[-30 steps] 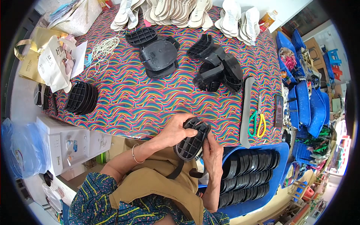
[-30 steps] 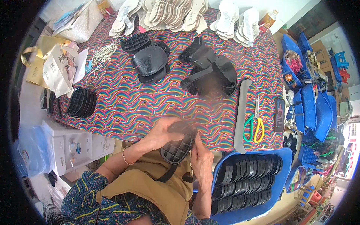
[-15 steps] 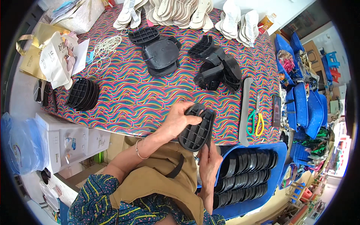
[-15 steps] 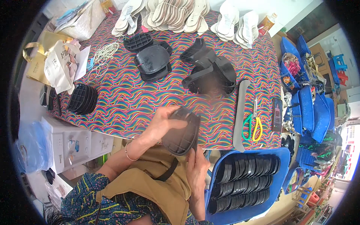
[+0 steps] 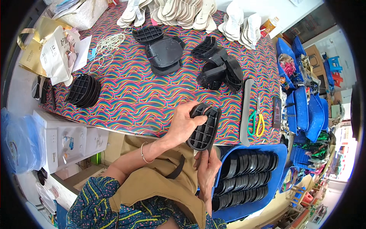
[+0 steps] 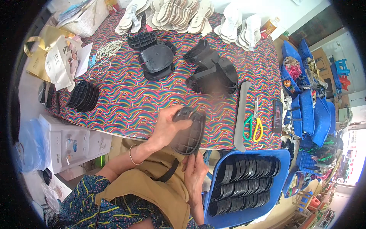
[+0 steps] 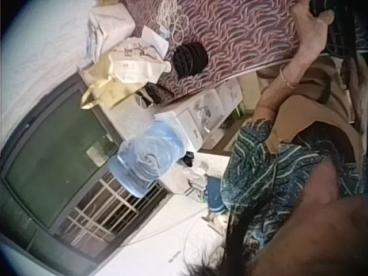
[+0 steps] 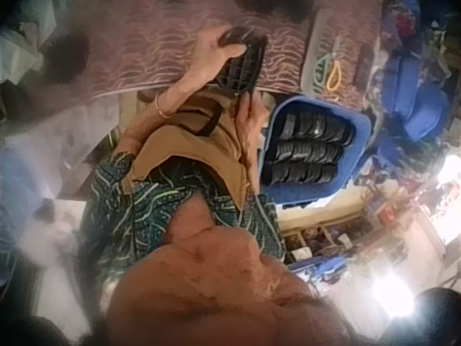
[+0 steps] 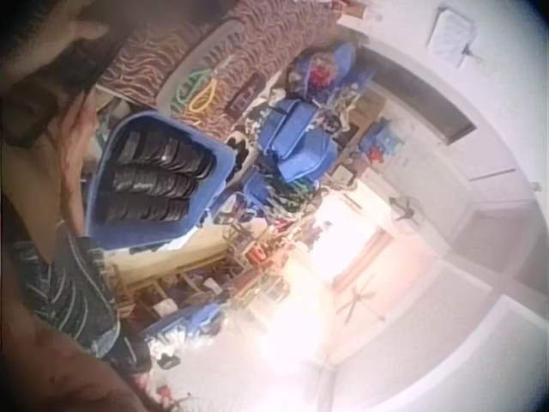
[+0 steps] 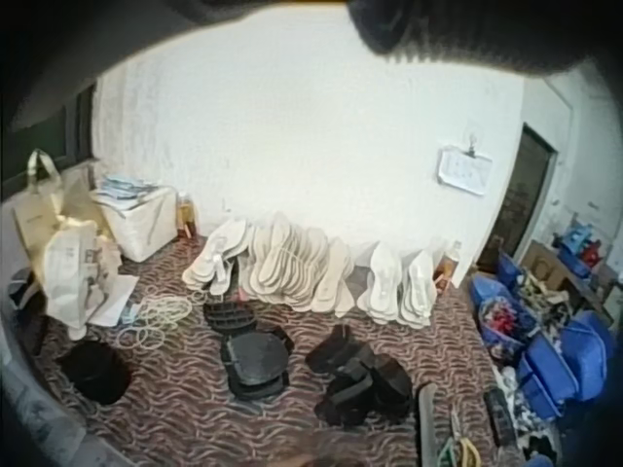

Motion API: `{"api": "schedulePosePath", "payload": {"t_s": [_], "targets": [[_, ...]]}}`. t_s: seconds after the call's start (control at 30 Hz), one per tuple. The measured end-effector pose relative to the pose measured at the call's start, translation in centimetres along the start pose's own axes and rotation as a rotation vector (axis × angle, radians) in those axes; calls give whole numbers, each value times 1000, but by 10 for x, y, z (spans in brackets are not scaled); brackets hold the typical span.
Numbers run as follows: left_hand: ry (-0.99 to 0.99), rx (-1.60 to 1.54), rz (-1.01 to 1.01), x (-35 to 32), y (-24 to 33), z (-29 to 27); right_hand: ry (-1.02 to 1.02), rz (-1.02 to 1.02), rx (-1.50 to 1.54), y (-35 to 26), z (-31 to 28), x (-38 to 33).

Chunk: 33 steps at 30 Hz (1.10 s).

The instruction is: The person assembles black plastic shoe components by hand, fitting a strap into a sole piece. They then use a pair of scissors to trim the excess length of the strap. The workspace contains stacks of white shoe insoles and blue bins filled with black plastic parts.

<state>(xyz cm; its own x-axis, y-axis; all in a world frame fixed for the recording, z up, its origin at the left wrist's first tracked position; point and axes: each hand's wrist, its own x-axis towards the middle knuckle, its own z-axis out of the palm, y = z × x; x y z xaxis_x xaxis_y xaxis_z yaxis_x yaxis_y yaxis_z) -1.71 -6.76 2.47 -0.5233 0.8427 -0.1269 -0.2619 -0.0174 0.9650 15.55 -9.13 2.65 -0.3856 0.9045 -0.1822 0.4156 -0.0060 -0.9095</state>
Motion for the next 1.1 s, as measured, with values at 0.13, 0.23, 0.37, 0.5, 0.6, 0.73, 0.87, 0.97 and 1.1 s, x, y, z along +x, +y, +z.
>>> {"api": "schedulePosePath", "payload": {"t_s": [0.13, 0.23, 0.37, 0.5, 0.6, 0.73, 0.87, 0.97, 1.1], "targets": [[57, 36, 53, -6, 2, 3, -9, -2, 94, 5, 3, -1], [84, 59, 40, -13, 5, 5, -34, 66, 226, 6, 1, 0], [126, 129, 128, -21, 2, 9, -70, 54, 340, 10, -10, 8], [192, 48, 195, -29, -10, 19, -32, 87, 352, 4, -9, 15], [145, -24, 211, -39, -12, 25, 40, 87, 403, 6, -8, 22], [-87, -112, 142, -42, 1, 10, 80, 64, 354, 8, -22, 30], [-457, 16, -10, -39, 24, -40, -12, 12, 191, 19, -50, 42], [-474, 308, -68, -19, 40, -86, -59, -184, -47, 25, -60, 42], [-686, 412, -127, 9, 49, -92, -234, -542, -266, 10, -51, 62]]}}
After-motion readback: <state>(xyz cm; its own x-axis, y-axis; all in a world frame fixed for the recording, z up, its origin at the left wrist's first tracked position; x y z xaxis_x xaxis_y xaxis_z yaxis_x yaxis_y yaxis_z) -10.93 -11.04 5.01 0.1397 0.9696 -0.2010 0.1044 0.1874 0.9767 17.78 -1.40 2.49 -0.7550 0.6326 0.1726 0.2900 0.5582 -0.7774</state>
